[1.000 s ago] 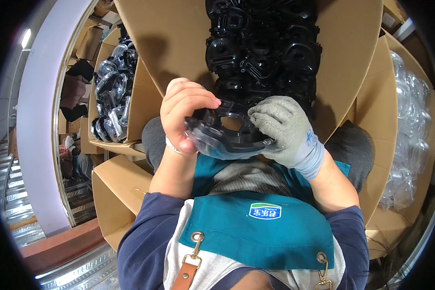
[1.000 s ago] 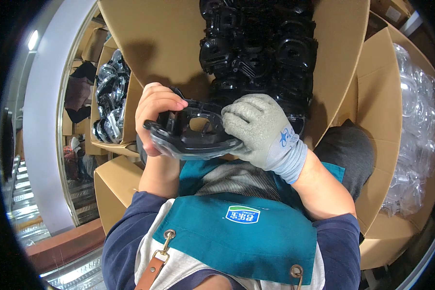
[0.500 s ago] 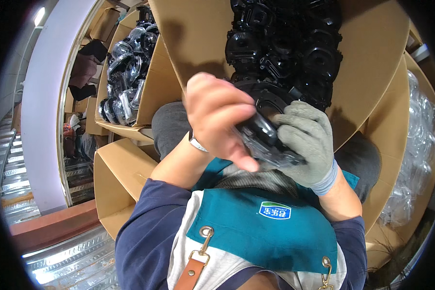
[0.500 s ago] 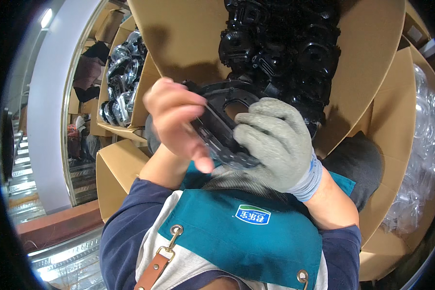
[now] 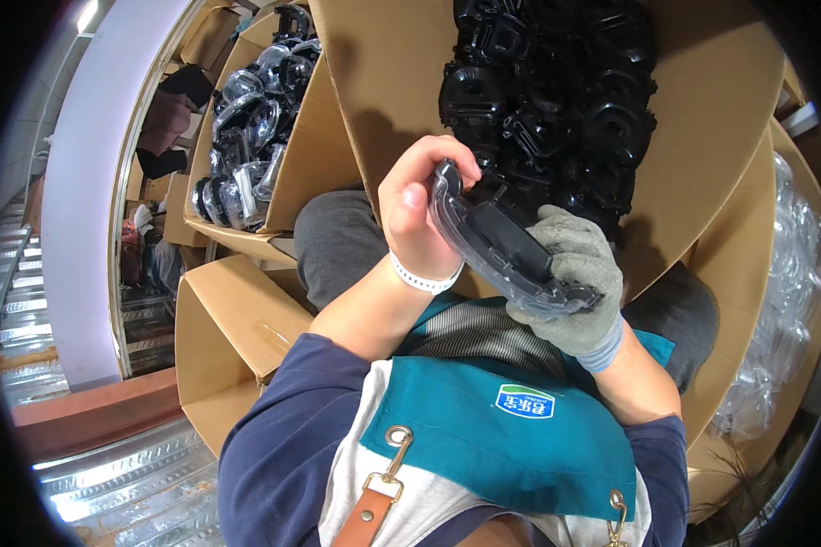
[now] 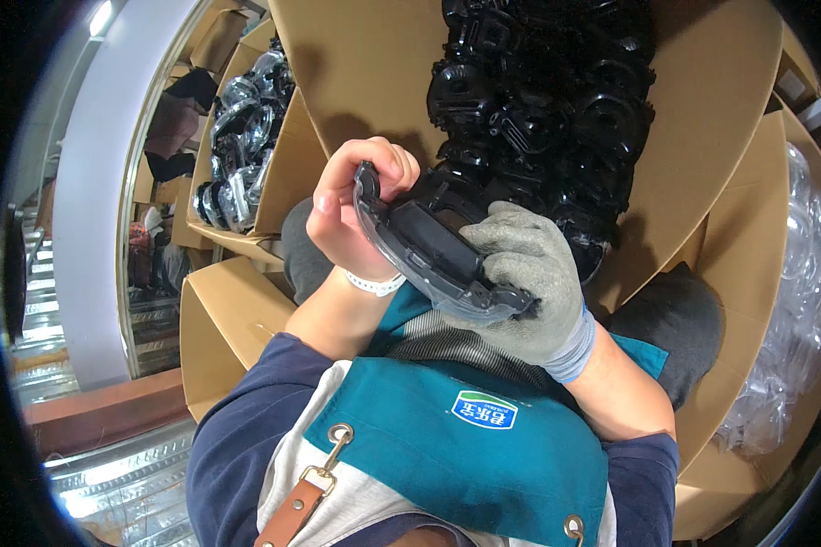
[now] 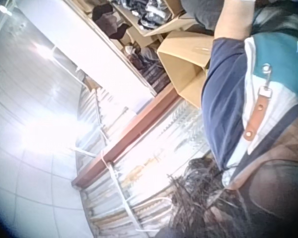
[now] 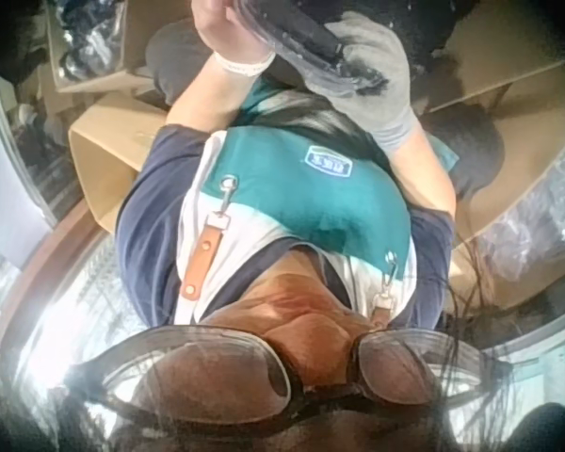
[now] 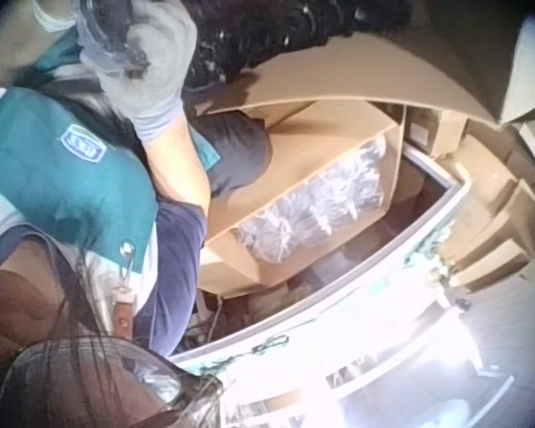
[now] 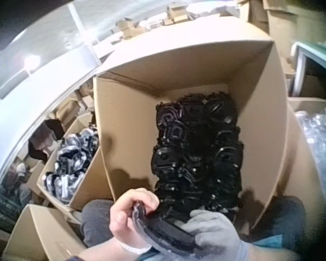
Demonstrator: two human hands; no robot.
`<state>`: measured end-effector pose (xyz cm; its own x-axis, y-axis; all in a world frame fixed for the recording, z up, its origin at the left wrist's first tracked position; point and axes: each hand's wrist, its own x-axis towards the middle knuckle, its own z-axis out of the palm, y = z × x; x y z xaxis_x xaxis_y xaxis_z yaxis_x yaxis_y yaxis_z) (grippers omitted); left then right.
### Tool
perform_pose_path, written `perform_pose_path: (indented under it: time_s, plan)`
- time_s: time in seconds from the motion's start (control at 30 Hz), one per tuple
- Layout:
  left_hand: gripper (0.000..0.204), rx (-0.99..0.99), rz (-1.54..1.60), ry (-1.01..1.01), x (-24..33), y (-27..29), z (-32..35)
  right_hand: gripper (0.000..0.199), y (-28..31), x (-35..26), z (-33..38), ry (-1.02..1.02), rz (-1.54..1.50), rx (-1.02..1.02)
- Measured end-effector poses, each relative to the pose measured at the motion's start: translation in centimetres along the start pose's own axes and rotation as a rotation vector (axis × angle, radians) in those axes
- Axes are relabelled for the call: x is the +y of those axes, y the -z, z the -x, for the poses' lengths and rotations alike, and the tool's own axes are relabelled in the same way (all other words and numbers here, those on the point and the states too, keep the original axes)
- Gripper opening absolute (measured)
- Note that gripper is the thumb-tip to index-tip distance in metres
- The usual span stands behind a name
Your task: The person assembles light fixtures by attaching clear plastic covers onto black housings by hand and placing the assembled parts into a cardboard box.
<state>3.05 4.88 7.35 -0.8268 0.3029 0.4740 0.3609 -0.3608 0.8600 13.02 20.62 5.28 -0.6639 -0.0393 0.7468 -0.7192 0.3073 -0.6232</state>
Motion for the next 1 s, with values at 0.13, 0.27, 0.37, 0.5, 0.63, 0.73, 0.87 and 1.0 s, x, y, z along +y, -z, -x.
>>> perform_pose_path:
  time_s: [0.13,0.27,0.37,0.5,0.63,0.73,0.87,1.0]
  plan:
    - [0.059,0.005,-0.081,-0.049,0.9,-0.4,-0.2,0.054,-1.5,0.9,1.4,0.019,-0.02,0.146]
    - [0.063,0.032,-0.281,0.066,1.3,-0.1,-0.4,0.059,-1.9,0.9,2.0,-0.041,-0.065,0.037]
    - [0.06,-0.029,-0.092,0.196,0.4,0.1,-0.2,0.055,-2.0,0.5,5.3,-0.577,-0.24,0.366]
    - [0.099,-0.193,-0.168,0.339,-1.0,2.1,3.2,0.061,-1.2,-0.6,1.8,-0.677,-0.941,0.4]
    - [0.08,-0.064,0.004,0.521,0.7,5.2,6.7,0.061,-2.4,0.9,2.6,-0.873,-0.691,0.152]
    - [0.068,0.158,-0.09,0.385,4.9,9.1,5.9,0.055,-3.4,1.9,2.5,-0.71,-0.505,-0.075]
    - [0.047,0.65,-0.238,0.101,8.7,17.6,3.4,0.055,-3.4,2.9,1.8,-0.957,-0.447,-0.004]
    - [0.032,1.115,0.013,0.056,10.4,28.1,-0.4,0.038,-3.0,3.7,2.4,-1.072,-0.578,0.137]
